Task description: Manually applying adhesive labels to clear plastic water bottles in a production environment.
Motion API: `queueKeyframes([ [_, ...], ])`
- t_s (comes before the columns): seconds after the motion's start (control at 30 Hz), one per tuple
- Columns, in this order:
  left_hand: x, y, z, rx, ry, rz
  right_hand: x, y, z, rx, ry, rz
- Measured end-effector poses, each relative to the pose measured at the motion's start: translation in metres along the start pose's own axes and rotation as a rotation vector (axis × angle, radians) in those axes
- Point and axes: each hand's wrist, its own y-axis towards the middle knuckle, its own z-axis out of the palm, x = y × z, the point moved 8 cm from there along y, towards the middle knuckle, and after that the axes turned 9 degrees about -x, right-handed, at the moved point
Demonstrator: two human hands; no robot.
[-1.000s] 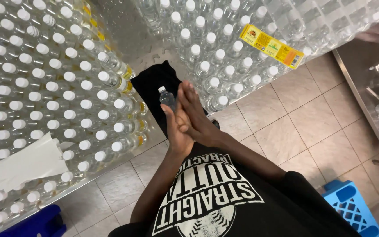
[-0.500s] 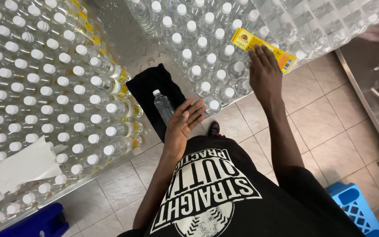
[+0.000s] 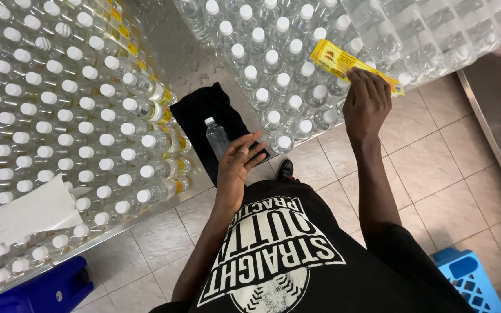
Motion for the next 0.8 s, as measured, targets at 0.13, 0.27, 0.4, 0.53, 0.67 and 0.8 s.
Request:
queueKeyframes([
  [0.13,-0.016,0.004,0.017,0.033,0.131,0.098,0.043,0.043,-0.038,0.027,0.351,0.266],
  [0.27,-0.048,0.009,0.034,0.025,0.263,0.344,0.091,0.041,-0.039,0.239,0.845,0.711],
  [0.4,-0.070,0.010,0.021,-0.118,0.284,0.508,0.142,0.044,-0.041,0.428,0.996,0.838],
  [0.53,-0.064,0.001,-0.003,-0.232,0.279,0.528,0.172,0.057,-0.050,0.376,0.931,0.640],
  [0.67,-0.063,-0.007,-0.003,-0.216,0.250,0.516,0.202,0.069,-0.059,0.279,0.792,0.304],
  [0.8,-0.068,-0.015,-0.005,-0.178,0.243,0.492,0.219,0.062,-0.053,0.291,0.795,0.252],
])
